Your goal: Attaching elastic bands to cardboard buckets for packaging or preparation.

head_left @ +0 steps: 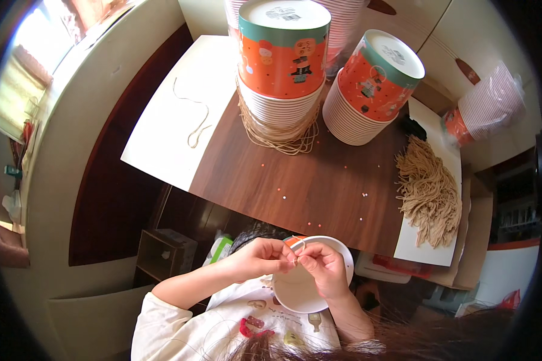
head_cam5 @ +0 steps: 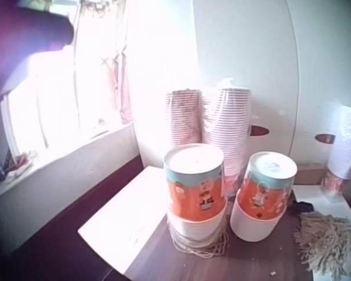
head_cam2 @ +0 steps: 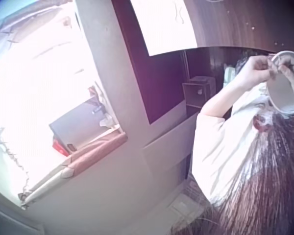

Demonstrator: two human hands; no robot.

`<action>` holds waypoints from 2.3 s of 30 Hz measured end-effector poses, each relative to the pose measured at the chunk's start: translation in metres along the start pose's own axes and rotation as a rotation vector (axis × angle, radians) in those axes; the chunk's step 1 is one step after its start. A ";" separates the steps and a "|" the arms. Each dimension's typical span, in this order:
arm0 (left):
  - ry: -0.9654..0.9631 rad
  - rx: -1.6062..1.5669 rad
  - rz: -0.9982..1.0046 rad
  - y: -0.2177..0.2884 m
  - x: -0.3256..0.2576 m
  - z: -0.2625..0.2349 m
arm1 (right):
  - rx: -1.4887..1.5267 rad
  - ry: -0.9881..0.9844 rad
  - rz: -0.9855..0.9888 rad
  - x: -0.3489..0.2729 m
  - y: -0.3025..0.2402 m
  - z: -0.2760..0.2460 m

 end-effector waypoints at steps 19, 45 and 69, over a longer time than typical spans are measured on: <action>0.125 0.469 0.280 0.024 0.007 0.006 | -0.031 0.060 -0.018 -0.002 0.006 -0.009; 0.046 0.366 0.181 0.030 0.019 0.008 | 0.026 0.037 0.010 0.000 0.007 -0.011; 0.075 0.785 0.200 0.043 0.015 0.016 | 0.024 0.075 -0.032 0.003 -0.001 -0.015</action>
Point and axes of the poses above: each hand's wrist, its own x-axis towards the middle knuckle, its own z-axis out of the palm, y = z × x, the point moved 6 cm from there along x, towards the middle knuckle, and after that the axes turned 13 degrees about -x, right-handed, at the moved point
